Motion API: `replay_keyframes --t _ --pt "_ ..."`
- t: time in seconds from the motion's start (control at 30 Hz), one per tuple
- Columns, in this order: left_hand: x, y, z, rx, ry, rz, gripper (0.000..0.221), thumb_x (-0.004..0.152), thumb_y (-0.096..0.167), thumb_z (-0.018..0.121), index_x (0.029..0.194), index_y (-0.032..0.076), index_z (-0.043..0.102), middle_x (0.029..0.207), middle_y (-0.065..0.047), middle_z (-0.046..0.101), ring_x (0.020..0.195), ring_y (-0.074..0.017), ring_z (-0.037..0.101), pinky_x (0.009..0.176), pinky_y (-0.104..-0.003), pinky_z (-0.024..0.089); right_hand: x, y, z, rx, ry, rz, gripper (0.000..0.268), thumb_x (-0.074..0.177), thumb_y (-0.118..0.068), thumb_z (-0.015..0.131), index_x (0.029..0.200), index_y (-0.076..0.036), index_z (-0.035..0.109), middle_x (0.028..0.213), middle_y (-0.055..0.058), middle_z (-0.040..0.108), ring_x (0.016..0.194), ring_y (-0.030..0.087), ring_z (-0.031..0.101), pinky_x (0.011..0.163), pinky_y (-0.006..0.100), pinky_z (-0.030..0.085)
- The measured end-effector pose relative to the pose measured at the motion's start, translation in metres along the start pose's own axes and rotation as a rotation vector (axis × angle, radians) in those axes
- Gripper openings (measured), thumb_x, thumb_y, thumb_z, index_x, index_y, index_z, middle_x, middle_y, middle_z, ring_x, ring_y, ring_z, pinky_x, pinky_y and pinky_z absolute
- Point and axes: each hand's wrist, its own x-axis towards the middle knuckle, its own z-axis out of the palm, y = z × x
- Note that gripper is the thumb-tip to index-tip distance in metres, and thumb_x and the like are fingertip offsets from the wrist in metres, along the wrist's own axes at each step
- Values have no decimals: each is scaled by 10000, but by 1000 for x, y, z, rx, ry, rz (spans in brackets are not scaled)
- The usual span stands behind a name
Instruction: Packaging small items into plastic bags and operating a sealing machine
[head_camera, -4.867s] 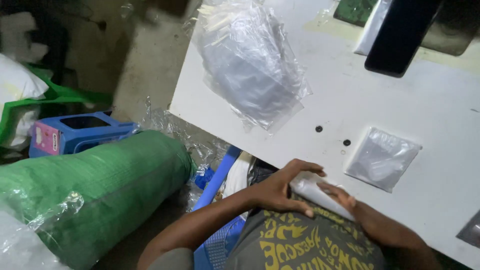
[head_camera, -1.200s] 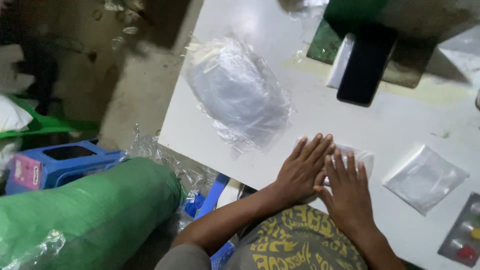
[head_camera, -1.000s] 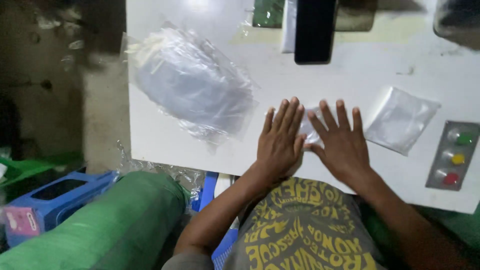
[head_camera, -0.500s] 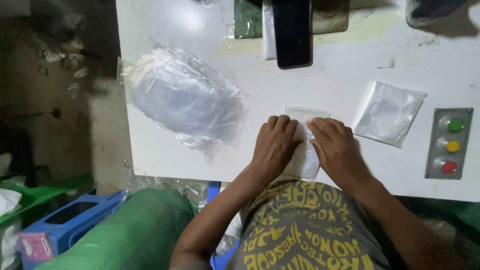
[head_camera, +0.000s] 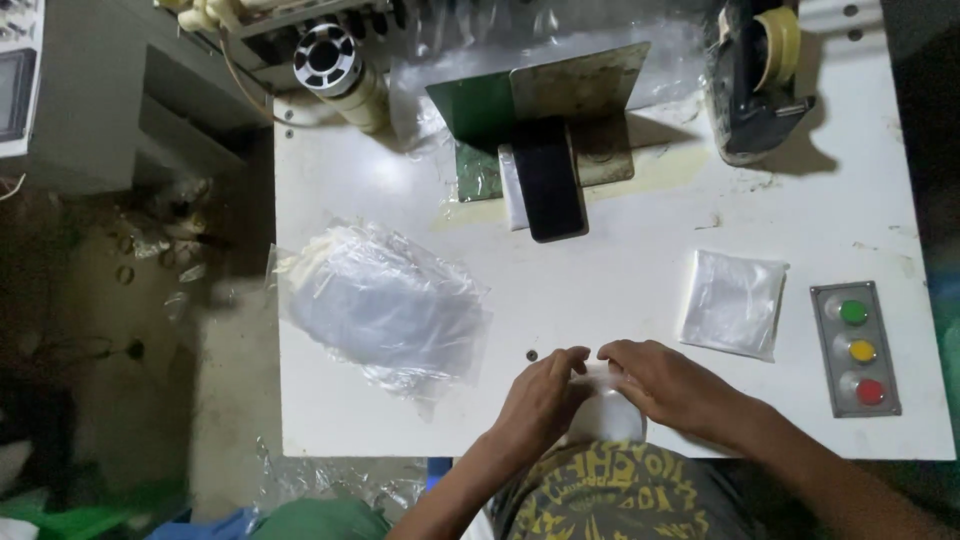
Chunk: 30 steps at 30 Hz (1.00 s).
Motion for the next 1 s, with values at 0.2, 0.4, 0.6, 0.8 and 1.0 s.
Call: replay_keyframes --t 0.2,0.4,0.6,0.8,1.0 --pt "3 -5 14 248 -26 41 113 952 48 598 846 75 570 739 -94 629 611 -300 550 547 -433 381 12 9 14 -208 68 -194 139 1012 -292 598 955 -248 716 880 -80 648 763 119 628 789 325 399" --pt "35 35 -38 416 -54 48 319 1026 109 568 1320 27 477 1046 -203 553 761 -348 521 681 -485 400 22 -22 -22 -391 71 13 229 902 62 565 866 -158 612 930 57 556 768 204 532 636 392 422" --pt "59 60 -114 -140 -109 8 288 1052 171 538 1237 9 688 1060 -152 793 836 -218 749 643 -356 498 20 -26 -158 358 432 18 355 802 -198 816 1153 -148 807 1009 66 863 906 134 784 872 295 612" --pt "41 28 -47 364 120 281 462 909 -162 562 1335 -4 640 1330 -217 683 1252 -374 651 1133 -468 494 93 154 -241 -205 1215 -100 345 1187 -371 571 1225 -49 690 1196 207 609 951 464 589 726 684 500" --pt "26 28 -5 279 185 249 368 938 -95 597 1293 -17 653 1283 -212 704 1215 -379 673 1032 -481 548 91 87 -243 272 848 497 335 1044 -400 636 928 -141 814 991 81 739 1010 288 667 754 467 440"
